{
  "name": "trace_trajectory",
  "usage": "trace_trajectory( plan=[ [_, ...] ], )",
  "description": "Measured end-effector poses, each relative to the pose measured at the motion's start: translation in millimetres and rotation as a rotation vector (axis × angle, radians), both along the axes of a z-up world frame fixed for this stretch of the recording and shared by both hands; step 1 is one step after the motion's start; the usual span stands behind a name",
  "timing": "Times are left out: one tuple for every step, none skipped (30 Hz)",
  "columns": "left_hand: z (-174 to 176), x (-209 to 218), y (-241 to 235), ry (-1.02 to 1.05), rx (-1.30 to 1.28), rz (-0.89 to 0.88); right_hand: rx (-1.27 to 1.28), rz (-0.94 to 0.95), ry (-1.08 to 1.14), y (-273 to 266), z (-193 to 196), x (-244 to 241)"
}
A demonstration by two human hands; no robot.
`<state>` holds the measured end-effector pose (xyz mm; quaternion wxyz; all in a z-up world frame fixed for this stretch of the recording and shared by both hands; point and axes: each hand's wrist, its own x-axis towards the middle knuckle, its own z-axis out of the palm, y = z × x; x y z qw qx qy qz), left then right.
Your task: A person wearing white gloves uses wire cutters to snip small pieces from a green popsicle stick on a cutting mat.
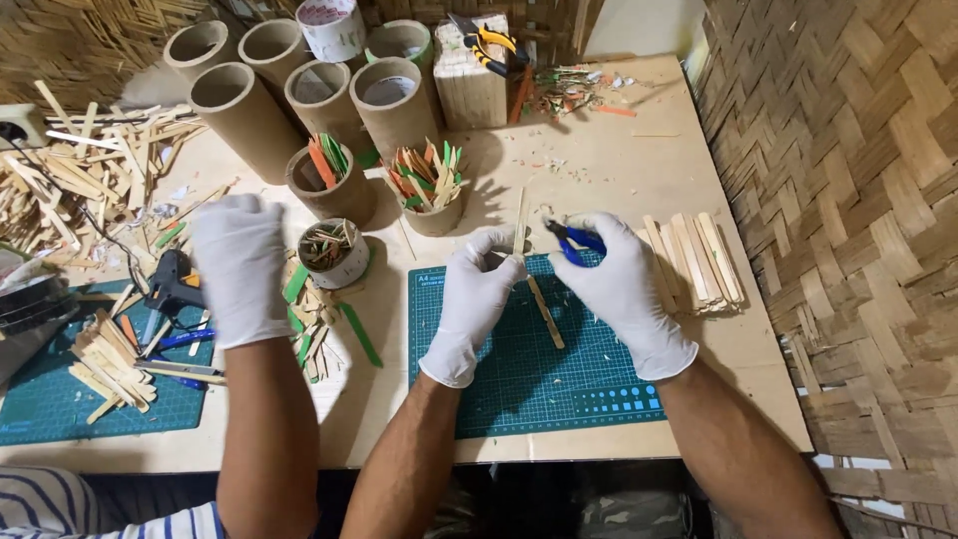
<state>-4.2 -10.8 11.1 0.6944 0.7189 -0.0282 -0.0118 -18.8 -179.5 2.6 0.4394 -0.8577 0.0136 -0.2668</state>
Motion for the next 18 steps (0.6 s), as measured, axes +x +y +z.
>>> trace_trajectory(
  plan=[
    [1.4,-0.5,-0.9,0.001,0.000,0.000,0.000,0.000,0.001,-4.3,-6.2,1.2],
    [3.0,-0.9,-2.0,0.022,-0.068,-0.019,-0.111,-0.017,-0.026,-8.9,-12.0,2.6],
    [4.5,-1.4,-3.0,0.043,-0.136,-0.038,-0.222,-0.035,-0.053,-13.3,-17.8,3.9],
    [-2.1,0.9,-3.6,0.043,-0.137,-0.036,-0.223,-0.033,-0.053,-16.2,-17.7,5.2],
    [-8.7,3.3,-4.2,0.049,-0.220,-0.044,-0.288,-0.032,-0.097,-19.1,-17.7,6.4],
    [-15.4,5.7,-4.6,0.054,-0.303,-0.051,-0.353,-0.031,-0.142,-21.8,-17.6,7.9],
    [-23.7,7.6,-5.5,0.054,-0.304,-0.049,-0.354,-0.029,-0.143,-19.8,-13.4,5.4],
    [-31.9,9.6,-6.2,0.031,-0.321,-0.027,-0.475,-0.048,-0.160,-17.6,-9.2,2.7],
    [-40.0,11.6,-7.2,0.008,-0.337,-0.005,-0.596,-0.068,-0.178,-15.7,-5.0,0.2],
    [-32.0,9.5,-7.7,0.009,-0.336,-0.005,-0.595,-0.068,-0.177,-12.7,-4.1,-1.3],
    [-24.1,7.4,-8.4,-0.003,-0.261,0.020,-0.612,-0.060,-0.163,-9.9,-3.3,-2.9],
    [-16.2,5.2,-9.3,-0.014,-0.187,0.044,-0.631,-0.053,-0.149,-7.2,-2.5,-4.6],
    [-13.0,4.3,-9.8,-0.013,-0.186,0.043,-0.630,-0.053,-0.148,-5.3,-2.2,-5.0],
    [-10.0,3.3,-10.7,-0.001,-0.139,0.080,-0.662,-0.035,-0.130,-3.7,-1.9,-5.5],
    [-6.9,2.4,-11.6,0.012,-0.092,0.118,-0.694,-0.017,-0.112,-2.1,-1.6,-6.0],
    [-12.1,6.0,-11.0,0.012,-0.091,0.117,-0.693,-0.018,-0.111,-1.3,-3.2,-6.7],
    [-17.2,9.6,-10.4,0.029,-0.046,0.149,-0.733,-0.023,-0.127,-0.5,-4.7,-7.4],
    [-21.9,13.6,-9.9,0.044,-0.001,0.182,-0.773,-0.029,-0.143,0.3,-5.8,-7.6]
  ],
)
